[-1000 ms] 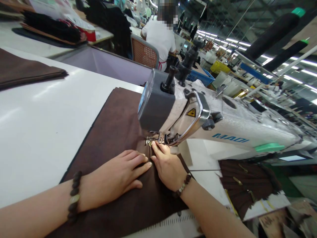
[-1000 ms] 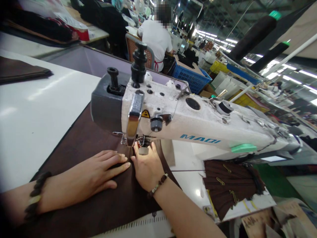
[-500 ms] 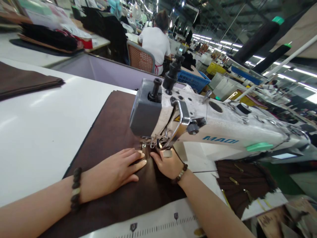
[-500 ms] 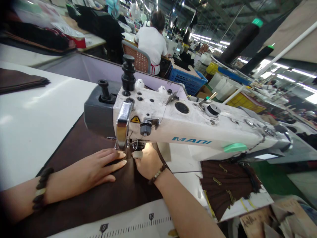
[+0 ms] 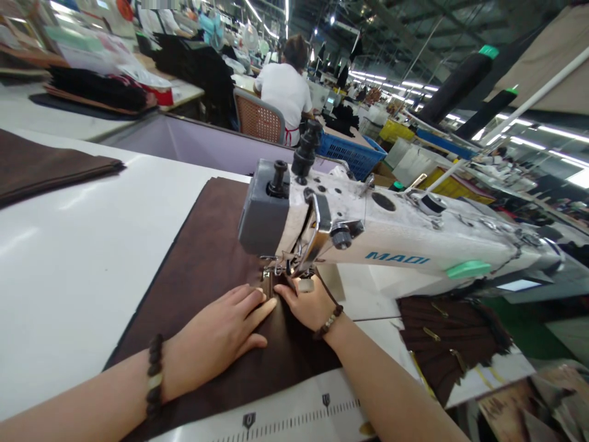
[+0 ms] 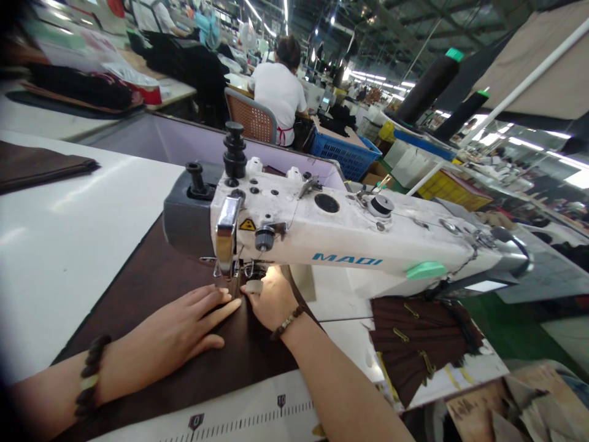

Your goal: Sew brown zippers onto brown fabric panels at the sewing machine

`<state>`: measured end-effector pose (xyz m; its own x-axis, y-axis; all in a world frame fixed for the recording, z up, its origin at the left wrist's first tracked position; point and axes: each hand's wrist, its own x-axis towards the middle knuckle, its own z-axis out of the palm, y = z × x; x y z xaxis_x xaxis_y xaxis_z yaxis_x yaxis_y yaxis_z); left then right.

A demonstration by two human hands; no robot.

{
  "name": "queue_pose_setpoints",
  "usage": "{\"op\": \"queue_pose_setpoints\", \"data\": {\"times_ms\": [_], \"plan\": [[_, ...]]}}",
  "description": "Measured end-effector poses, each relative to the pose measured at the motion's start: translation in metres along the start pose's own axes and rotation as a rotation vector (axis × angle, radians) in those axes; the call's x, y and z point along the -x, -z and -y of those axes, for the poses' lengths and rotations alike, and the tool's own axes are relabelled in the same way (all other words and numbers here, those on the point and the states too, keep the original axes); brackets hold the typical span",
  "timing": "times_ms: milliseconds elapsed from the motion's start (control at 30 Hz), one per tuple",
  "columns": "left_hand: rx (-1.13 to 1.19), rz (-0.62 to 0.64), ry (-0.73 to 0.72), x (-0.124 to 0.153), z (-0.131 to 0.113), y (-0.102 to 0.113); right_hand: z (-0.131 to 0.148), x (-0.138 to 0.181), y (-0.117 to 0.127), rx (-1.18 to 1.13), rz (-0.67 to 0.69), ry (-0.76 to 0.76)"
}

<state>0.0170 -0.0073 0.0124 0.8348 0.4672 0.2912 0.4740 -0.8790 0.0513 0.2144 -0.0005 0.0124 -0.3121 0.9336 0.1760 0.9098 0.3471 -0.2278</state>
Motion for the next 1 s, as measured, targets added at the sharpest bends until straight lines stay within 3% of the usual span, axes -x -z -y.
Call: {"op": "queue_pose_setpoints", "data": {"times_ms": [633, 1000], "plan": [[-0.019, -0.031, 0.003, 0.003, -0.001, -0.007, 0.000, -0.002, 0.000, 0.011, 0.048, 0.007], [0.015, 0.064, 0.017, -0.005, 0.010, -0.009, -0.008, -0.013, -0.003, -0.017, 0.070, -0.013]]}}
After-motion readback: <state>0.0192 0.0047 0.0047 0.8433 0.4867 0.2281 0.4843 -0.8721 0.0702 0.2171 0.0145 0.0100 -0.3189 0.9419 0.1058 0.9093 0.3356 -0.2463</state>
